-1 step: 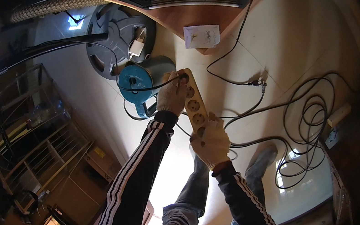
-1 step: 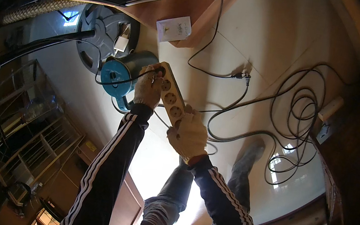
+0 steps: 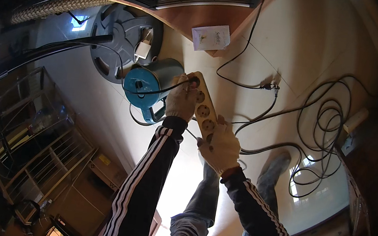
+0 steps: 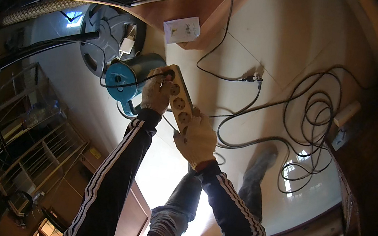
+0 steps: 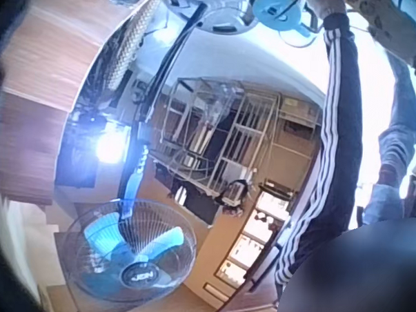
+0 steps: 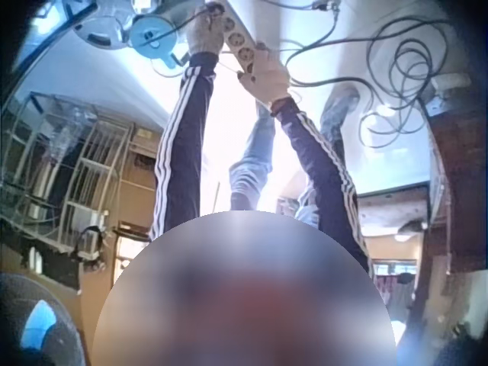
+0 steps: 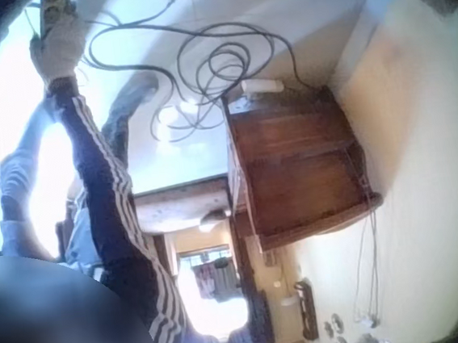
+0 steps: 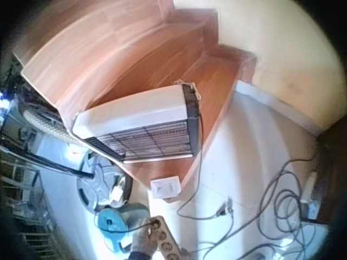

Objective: The person assembles an angle grinder by attaching a grinding disc and securing it with a nut. They then walk to a different area and plug the tool into a power strip.

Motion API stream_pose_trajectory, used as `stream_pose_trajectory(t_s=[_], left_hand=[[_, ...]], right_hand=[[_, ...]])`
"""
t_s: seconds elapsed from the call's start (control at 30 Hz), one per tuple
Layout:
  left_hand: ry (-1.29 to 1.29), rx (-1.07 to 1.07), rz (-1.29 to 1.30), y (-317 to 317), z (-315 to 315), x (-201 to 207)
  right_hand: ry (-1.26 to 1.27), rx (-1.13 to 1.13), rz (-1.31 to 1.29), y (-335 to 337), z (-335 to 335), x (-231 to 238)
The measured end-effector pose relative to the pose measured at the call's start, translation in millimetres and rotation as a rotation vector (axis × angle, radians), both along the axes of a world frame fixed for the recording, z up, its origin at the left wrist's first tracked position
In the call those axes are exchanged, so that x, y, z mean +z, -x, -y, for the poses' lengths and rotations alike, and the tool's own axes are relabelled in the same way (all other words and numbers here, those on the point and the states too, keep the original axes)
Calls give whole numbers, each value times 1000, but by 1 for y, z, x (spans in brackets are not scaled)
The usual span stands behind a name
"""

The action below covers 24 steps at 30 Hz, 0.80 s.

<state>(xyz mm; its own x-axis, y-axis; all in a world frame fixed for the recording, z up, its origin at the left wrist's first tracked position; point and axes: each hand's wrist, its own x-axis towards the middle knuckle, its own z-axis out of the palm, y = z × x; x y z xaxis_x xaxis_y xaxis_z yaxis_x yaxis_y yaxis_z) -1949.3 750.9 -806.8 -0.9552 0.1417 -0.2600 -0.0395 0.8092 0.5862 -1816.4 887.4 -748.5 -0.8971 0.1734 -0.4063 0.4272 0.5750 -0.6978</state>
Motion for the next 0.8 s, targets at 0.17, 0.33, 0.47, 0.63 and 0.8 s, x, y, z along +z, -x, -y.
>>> stream_pose_trajectory(t_s=[0.17, 0.33, 0.47, 0.63, 0.8], left_hand=[[70, 47, -17, -1, -18, 8], [130, -10, -130, 7, -25, 7], [165, 38, -169, 3, -25, 6], [157, 35, -289, 1, -26, 12], [111, -1, -337, 11, -27, 22]], right_hand=[[41, 58, 156, 8, 11, -15], [99, 12, 151, 7, 4, -29], [76, 44, 171, 8, 1, -37], [57, 49, 187, 6, 16, -51], [89, -87, 239, -12, 3, -60]])
